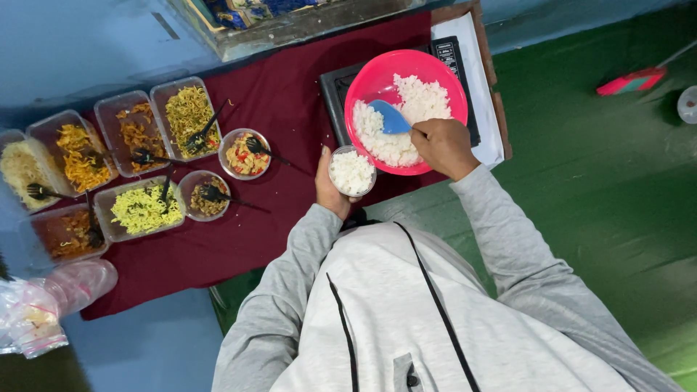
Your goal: Folding a cardboard box and filling a small container with rice using a spoon
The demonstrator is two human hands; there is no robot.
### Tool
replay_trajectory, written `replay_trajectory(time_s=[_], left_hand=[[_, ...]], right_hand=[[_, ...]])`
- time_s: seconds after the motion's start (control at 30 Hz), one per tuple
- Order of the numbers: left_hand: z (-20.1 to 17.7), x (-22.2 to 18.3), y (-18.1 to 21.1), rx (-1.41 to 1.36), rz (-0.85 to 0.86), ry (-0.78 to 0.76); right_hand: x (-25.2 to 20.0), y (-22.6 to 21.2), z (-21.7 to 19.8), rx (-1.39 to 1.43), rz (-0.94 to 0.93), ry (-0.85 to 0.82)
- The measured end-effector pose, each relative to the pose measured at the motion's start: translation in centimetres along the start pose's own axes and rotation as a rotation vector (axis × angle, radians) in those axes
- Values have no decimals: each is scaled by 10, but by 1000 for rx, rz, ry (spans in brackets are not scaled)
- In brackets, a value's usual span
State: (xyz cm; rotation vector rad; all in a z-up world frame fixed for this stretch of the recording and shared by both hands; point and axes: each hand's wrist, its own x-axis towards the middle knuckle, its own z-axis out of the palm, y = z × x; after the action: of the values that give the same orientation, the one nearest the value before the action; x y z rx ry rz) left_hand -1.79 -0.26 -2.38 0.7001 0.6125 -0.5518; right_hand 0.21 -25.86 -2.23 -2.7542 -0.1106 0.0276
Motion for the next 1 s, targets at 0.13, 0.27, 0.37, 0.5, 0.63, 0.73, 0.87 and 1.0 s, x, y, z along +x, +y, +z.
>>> replay_trajectory(time_s=[0.13,0.27,0.37,0.5,0.63,0.73,0.87,1.0], left_hand=[[2,-2,2,1,1,3],[0,-2,2,11,-9,20],[2,-3,4,22,-15,26],[1,-4,5,13,-24,14],[3,-8,8,2,-23,23],[2,-8,9,4,-15,39],[1,-7,11,-20,2,70],[-6,-3,13,-35,6,70]], right_hand=[[-2,10,-1,57,42,-39],[1,1,-17,158,153,-148],[1,12,-13,263,276,-209],[3,7,-23,396,418,-261],[1,-7,-40,507,455,-224],[0,-15,-53,750,564,-153],[-5,-12,-56,854,631,-121],[-9,-9,-64,896,641,-122]])
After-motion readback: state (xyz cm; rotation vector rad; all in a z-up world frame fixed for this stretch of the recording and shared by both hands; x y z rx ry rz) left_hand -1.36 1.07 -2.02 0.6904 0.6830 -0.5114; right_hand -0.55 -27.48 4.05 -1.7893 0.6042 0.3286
